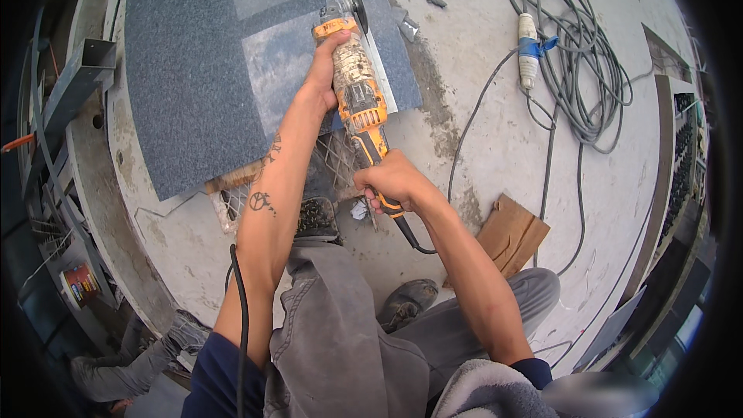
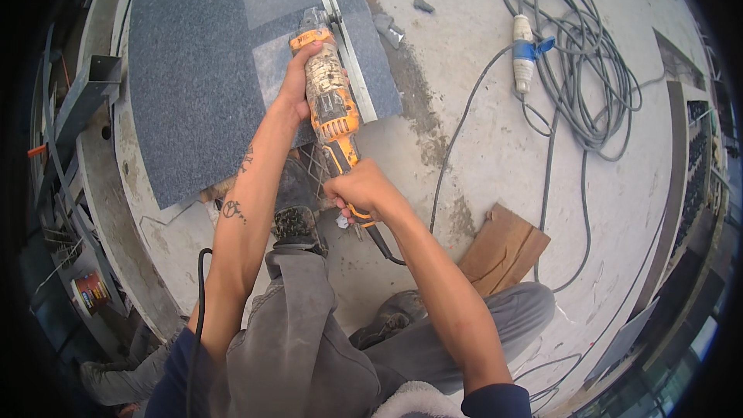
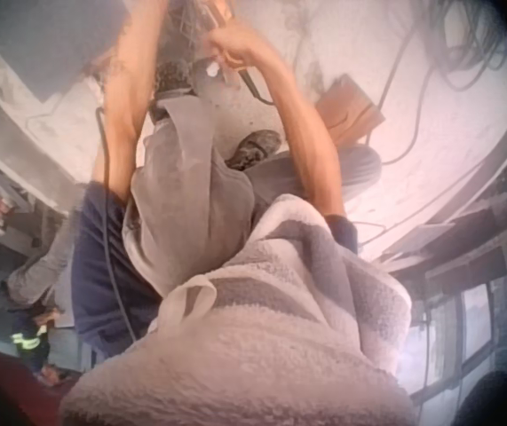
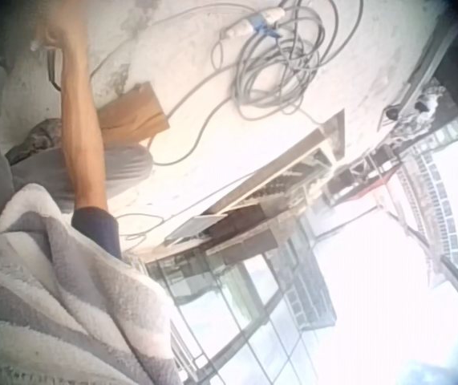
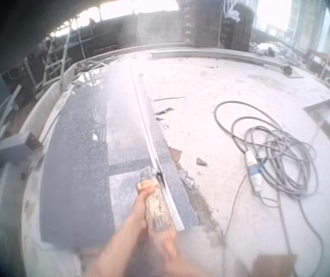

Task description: The person uses an angle grinder to cut a large gray tile placed on a wooden support. The cut progresses steadily along a straight line, and the person maintains control of the tool throughout the operation.

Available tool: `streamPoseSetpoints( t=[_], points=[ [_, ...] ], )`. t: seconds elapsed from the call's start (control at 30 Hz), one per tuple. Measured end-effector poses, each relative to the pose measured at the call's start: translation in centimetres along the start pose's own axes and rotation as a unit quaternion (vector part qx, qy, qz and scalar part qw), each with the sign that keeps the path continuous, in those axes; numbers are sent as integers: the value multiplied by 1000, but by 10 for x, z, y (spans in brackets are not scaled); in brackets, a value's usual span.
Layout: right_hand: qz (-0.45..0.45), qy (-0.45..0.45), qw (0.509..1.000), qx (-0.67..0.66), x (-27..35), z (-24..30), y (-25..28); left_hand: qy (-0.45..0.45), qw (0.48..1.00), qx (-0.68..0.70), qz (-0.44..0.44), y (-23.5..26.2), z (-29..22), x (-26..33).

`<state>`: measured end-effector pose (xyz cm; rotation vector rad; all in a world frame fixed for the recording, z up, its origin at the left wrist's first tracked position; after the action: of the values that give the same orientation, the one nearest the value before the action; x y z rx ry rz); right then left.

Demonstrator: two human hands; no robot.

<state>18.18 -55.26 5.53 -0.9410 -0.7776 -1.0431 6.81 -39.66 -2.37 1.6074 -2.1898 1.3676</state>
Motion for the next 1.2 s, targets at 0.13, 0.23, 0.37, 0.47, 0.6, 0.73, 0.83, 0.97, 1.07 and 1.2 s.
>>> streamPoseSetpoints(
  t=[0.13,0.23,0.37,0.47,0.6,0.73,0.83,0.97,1.07,1.2],
  points=[
    [8,8,1000,3,14,-10,-1,3,1000,14,-7,-4,12,12],
    [1,-10,1000,21,25,-25,-4,-3,1000,7,-5,-8,26,28],
    [-14,-20,999,23,29,-38,-4,13,1000,13,-12,-11,35,38],
    [-16,-18,999,24,27,-42,-4,5,1000,5,-10,-12,36,39],
    [-17,-19,999,23,27,-45,-4,8,1000,-1,-17,-12,38,41],
    [-17,-25,999,29,29,-48,-3,7,1000,-4,-20,-14,39,44],
    [-14,-24,999,23,29,-50,-3,5,1000,-7,-22,-16,40,47],
    [-11,-20,999,25,31,-53,-3,7,1000,-4,-21,-18,42,49],
    [-9,-16,1000,18,33,-55,-3,8,1000,-7,-24,-18,44,51],
    [-11,-26,999,20,35,-57,-4,5,1000,-5,-21,-20,46,54]
  ],
)
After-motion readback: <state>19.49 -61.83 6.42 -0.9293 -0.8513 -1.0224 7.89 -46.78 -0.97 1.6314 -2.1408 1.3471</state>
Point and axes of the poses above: each hand's wrist, its own x-axis away from the middle knuckle, its own y-axis out of the back of the hand, z = x × y, the point moved 2 cm from there along -x, towards the middle knuckle, and after that the axes turned 6 degrees about z, right-handed, at the moved point
